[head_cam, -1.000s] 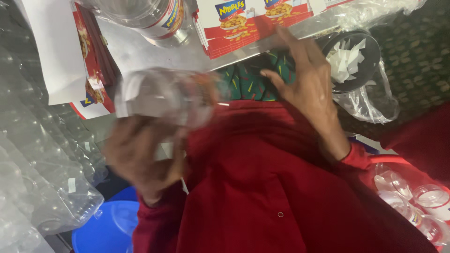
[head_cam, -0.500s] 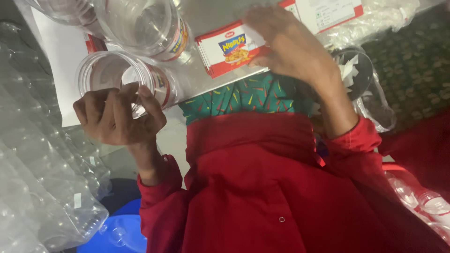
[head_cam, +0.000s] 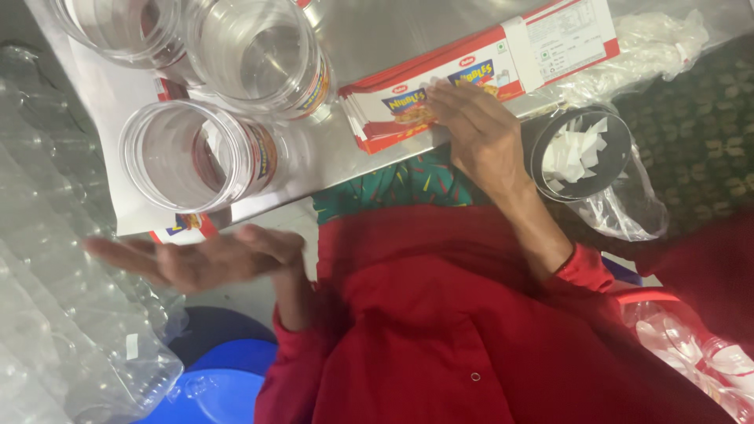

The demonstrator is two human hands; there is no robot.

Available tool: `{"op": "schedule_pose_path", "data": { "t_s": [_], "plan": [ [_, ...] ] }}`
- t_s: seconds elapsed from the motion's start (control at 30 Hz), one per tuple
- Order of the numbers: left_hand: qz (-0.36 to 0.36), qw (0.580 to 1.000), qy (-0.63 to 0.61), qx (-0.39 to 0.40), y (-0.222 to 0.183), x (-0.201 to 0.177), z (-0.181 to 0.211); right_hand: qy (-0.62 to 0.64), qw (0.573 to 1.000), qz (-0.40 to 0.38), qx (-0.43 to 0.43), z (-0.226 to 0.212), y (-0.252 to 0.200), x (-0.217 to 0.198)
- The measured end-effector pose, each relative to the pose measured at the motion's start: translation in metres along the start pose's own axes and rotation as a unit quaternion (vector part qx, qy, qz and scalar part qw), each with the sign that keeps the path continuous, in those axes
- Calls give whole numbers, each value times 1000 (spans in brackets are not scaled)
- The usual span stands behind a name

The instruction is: The person picks up clear plastic jars and applies adhesive labels to their sides by hand.

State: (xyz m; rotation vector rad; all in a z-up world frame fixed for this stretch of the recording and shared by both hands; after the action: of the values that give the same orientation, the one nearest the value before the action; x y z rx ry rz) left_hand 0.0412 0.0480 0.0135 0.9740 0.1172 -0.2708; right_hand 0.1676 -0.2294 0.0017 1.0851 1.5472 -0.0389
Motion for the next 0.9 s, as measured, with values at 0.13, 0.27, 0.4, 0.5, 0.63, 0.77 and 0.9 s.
{"op": "schedule_pose_path", "data": {
  "t_s": [0.13, 0.27, 0.4, 0.5, 0.63, 0.77, 0.9],
  "plan": [
    [-42, 999, -14, 22, -31, -22, 28, 20, 998, 50, 14, 3, -4, 2],
    [-8, 984, -62, 165, -51, -13, 46, 50, 997, 64, 8, 3, -10, -2],
    [-338, 931, -137, -35, -64, 12, 70, 65, 997, 36, 35, 0, -11, -9],
    [-401, 893, -193, -72, -66, 33, 82, 51, 998, 12, 37, -4, -11, -17],
    [-434, 874, -200, -90, -67, 40, 88, 40, 995, 67, 69, 3, -13, -31],
    [-462, 856, -220, -77, -65, 42, 96, 30, 990, 119, 72, 4, -8, -36],
    [-483, 842, -230, -70, -68, 46, 102, 1, 993, 110, 46, -2, 1, -24]
  ]
}}
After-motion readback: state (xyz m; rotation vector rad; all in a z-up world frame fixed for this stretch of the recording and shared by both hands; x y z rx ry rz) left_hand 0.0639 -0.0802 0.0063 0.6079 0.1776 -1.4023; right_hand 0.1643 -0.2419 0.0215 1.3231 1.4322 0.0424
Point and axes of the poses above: each hand's wrist, its own y-axis towards the middle knuckle, its own x-axis out of the palm, z = x × y, the point moved 6 cm from there along y, towards the middle knuckle, and after that the axes turned 4 degrees about -x, right-handed, at the moved point
